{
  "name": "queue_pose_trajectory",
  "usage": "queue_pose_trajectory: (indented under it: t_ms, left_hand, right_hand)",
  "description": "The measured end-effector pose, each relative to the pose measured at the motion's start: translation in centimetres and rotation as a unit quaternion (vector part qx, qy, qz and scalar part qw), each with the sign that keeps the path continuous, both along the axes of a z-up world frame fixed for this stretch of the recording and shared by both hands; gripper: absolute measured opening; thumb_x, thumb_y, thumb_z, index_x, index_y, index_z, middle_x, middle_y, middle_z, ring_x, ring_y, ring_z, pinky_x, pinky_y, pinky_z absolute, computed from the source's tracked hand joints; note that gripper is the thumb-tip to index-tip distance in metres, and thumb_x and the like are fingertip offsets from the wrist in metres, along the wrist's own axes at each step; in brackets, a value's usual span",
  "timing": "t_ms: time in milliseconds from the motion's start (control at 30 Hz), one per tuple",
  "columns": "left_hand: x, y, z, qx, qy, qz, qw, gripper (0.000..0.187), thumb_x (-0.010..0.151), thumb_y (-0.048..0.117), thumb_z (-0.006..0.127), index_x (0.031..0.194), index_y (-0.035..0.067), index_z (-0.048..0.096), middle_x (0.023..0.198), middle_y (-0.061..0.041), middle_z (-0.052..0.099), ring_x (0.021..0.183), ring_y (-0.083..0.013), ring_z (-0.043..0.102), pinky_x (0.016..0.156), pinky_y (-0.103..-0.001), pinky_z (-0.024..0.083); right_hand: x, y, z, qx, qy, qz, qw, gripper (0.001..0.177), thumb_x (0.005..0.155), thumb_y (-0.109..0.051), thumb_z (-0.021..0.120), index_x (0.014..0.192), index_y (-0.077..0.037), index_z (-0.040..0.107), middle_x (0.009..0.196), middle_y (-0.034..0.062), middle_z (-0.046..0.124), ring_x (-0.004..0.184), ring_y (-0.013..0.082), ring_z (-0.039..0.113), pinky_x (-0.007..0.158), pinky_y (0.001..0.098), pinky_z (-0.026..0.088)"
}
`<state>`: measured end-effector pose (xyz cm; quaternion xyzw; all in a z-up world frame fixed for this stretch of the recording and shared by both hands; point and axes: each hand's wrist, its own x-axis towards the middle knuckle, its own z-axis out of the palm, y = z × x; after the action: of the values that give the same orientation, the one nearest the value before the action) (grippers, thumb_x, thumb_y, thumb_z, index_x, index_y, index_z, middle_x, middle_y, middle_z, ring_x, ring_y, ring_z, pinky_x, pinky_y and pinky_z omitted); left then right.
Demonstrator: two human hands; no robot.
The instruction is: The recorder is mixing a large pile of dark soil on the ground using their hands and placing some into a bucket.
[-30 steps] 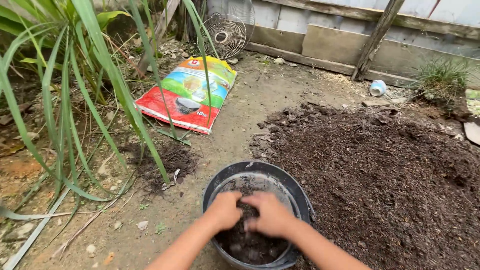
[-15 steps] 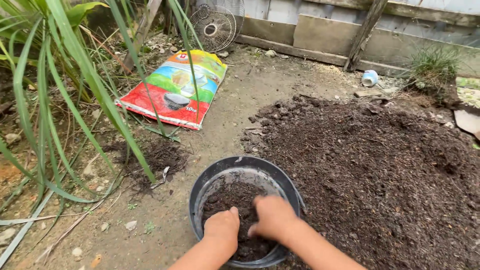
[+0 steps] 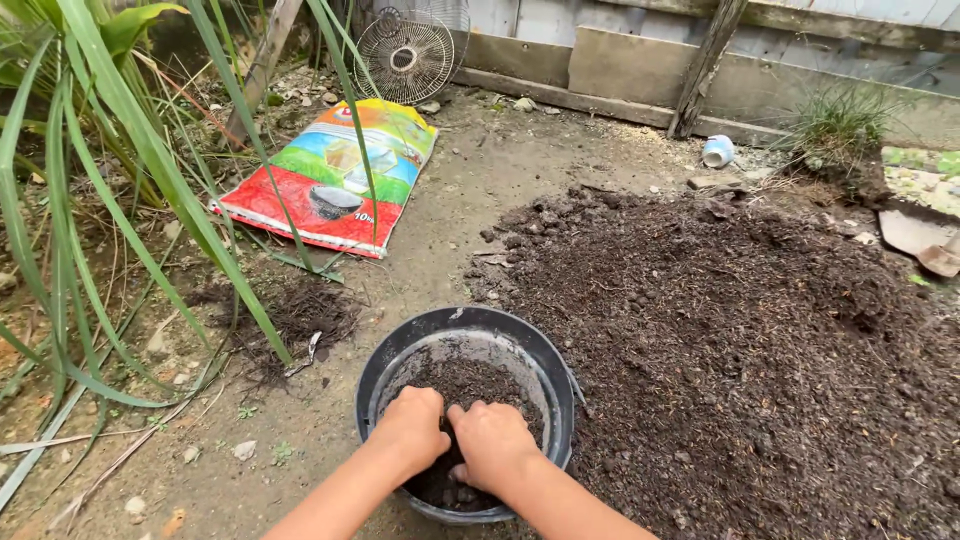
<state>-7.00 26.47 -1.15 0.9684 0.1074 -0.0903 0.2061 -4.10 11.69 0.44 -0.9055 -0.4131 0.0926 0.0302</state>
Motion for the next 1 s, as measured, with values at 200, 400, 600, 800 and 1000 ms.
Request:
queue_pose_trajectory:
  t_ms: [200, 400, 600, 800, 1000]
  left_hand:
    - [-0.8, 0.1, 1.6, -0.032, -0.029, 0.041, 0.998, 0.026, 0.079, 0.015, 0.074, 0.103, 0.004, 0.071, 0.114, -0.021, 0.07, 0.114, -0.0373, 0.066, 0.097, -0.044, 0.055]
    - [-2.4, -1.2, 3.8, -0.066, -0.035, 0.045, 0.996, 0.031, 0.081, 0.01, 0.068, 0.112, 0.01, 0.069, 0.13, -0.015, 0.062, 0.12, -0.0359, 0.062, 0.101, -0.045, 0.051]
    - [-3.5, -2.1, 4.9, -0.023, -0.01, -0.03, 0.999, 0.035, 0.083, 0.004, 0.062, 0.118, 0.008, 0.066, 0.132, -0.016, 0.06, 0.123, -0.0365, 0.061, 0.104, -0.045, 0.05]
    - [-2.8, -1.6, 4.5, -0.046, -0.043, -0.028, 0.998, 0.039, 0.08, 0.007, 0.066, 0.119, 0.01, 0.068, 0.131, -0.018, 0.061, 0.122, -0.0353, 0.061, 0.103, -0.044, 0.049]
    - [-0.8, 0.3, 0.8, -0.159, -0.104, -0.058, 0.98, 0.037, 0.075, 0.011, 0.074, 0.112, 0.007, 0.076, 0.106, -0.017, 0.076, 0.1, -0.0297, 0.073, 0.092, -0.038, 0.055]
  right_hand:
    - [1.2, -0.5, -0.6, 0.026, 0.013, 0.003, 1.0, 0.047, 0.076, -0.029, 0.083, 0.109, -0.002, 0.063, 0.092, 0.0193, 0.073, 0.094, 0.0361, 0.071, 0.089, 0.0445, 0.056]
    - [2.4, -1.7, 2.2, 0.109, 0.068, -0.107, 0.986, 0.042, 0.076, -0.03, 0.08, 0.104, -0.004, 0.063, 0.091, 0.0223, 0.072, 0.095, 0.0395, 0.07, 0.088, 0.0469, 0.056]
    - [2.3, -3.3, 1.4, 0.201, 0.065, -0.105, 0.972, 0.038, 0.076, -0.026, 0.077, 0.103, -0.004, 0.062, 0.088, 0.0231, 0.072, 0.09, 0.0434, 0.068, 0.08, 0.0514, 0.055]
    - [1.9, -3.6, 2.7, 0.177, 0.062, -0.112, 0.976, 0.033, 0.079, -0.027, 0.075, 0.103, -0.007, 0.066, 0.083, 0.0232, 0.071, 0.088, 0.0417, 0.07, 0.08, 0.0509, 0.054]
    - [1.5, -3.8, 4.4, 0.211, 0.104, -0.115, 0.965, 0.026, 0.081, -0.022, 0.071, 0.104, -0.01, 0.071, 0.076, 0.0211, 0.071, 0.077, 0.0371, 0.071, 0.074, 0.0471, 0.054]
